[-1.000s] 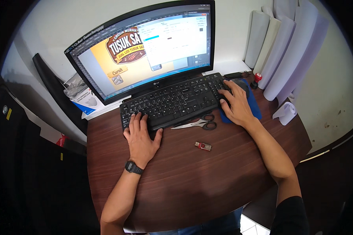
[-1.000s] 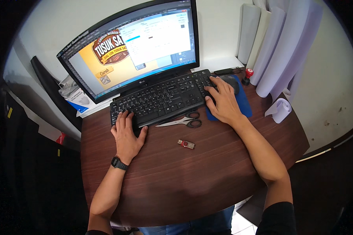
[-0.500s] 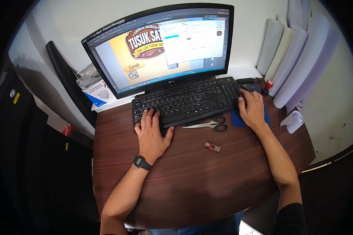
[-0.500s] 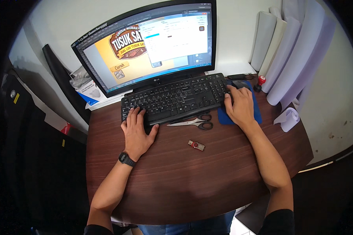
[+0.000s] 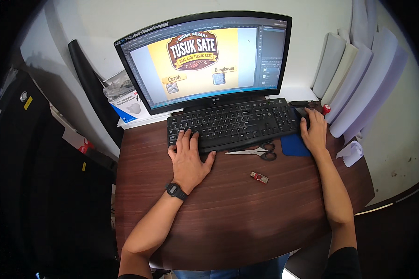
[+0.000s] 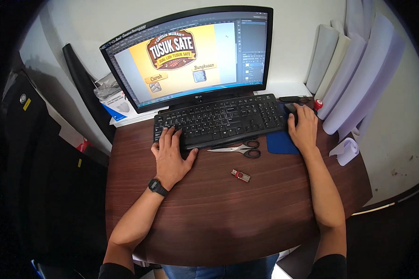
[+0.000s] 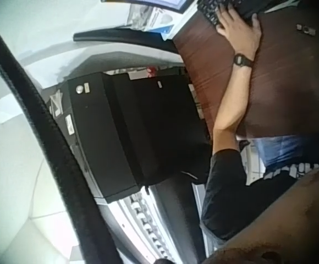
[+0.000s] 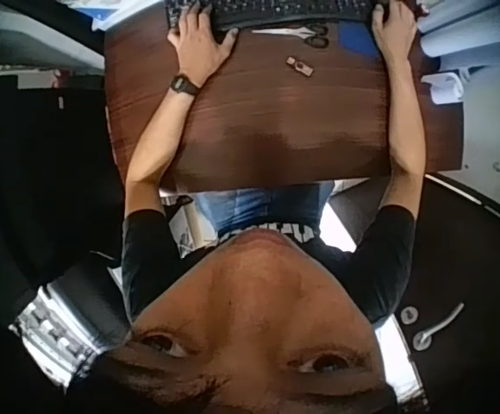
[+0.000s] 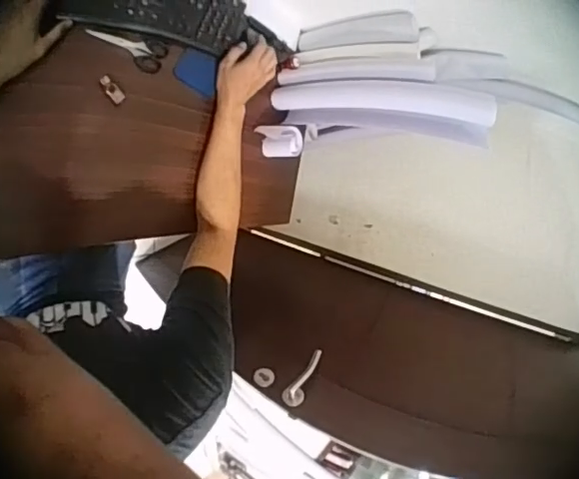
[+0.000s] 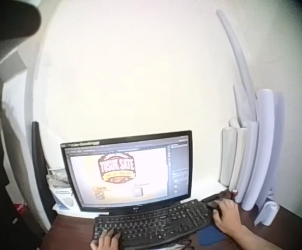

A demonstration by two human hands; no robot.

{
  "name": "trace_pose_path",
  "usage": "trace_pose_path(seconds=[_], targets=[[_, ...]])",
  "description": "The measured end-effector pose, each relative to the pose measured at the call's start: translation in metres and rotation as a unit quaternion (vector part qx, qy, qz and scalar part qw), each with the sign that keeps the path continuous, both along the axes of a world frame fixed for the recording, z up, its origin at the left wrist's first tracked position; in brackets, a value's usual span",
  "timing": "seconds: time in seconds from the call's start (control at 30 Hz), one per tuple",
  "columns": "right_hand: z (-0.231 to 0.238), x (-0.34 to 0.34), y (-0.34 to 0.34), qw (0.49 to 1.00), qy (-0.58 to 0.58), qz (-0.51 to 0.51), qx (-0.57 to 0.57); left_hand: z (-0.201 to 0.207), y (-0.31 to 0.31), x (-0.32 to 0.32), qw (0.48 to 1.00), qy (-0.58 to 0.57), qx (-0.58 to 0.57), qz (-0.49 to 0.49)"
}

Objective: Designing a promotional banner for satay skewers on a computer.

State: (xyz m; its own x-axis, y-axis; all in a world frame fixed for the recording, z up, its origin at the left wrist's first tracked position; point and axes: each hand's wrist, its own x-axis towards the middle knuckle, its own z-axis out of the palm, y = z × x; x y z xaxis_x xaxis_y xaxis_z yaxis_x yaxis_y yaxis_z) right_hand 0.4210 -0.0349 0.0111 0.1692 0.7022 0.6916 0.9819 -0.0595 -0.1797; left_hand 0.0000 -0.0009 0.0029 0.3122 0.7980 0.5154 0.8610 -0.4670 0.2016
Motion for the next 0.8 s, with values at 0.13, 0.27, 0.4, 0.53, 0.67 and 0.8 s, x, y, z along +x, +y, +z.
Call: trace_pose_path(seconds=[0.13,0.27,0.4,0.53,0.67,0.8], targets=[[-0.010,0.005,0.008,0.999,-0.029,-0.021,0.007,0.002,0.000,-0.002,1.000,0.001,-0.011,0.010],[-0.015,0.016,0.008,0.998,0.039,-0.019,-0.035,0.001,0.001,0.001,1.000,-0.002,-0.018,0.013],[-0.015,0.011,0.010,0.995,0.083,0.022,-0.043,-0.001,0.000,-0.002,1.000,-0.004,-0.013,0.015],[-0.013,0.008,0.008,0.995,0.082,0.042,-0.040,0.000,-0.002,-0.003,1.000,-0.009,0.001,0.015],[-0.015,0.011,0.007,0.995,0.080,0.047,-0.043,-0.004,-0.002,-0.004,1.000,-0.013,-0.005,0.013],[-0.018,0.012,0.008,0.995,0.081,0.051,-0.031,-0.004,-0.002,-0.008,1.000,-0.012,-0.009,0.012]])
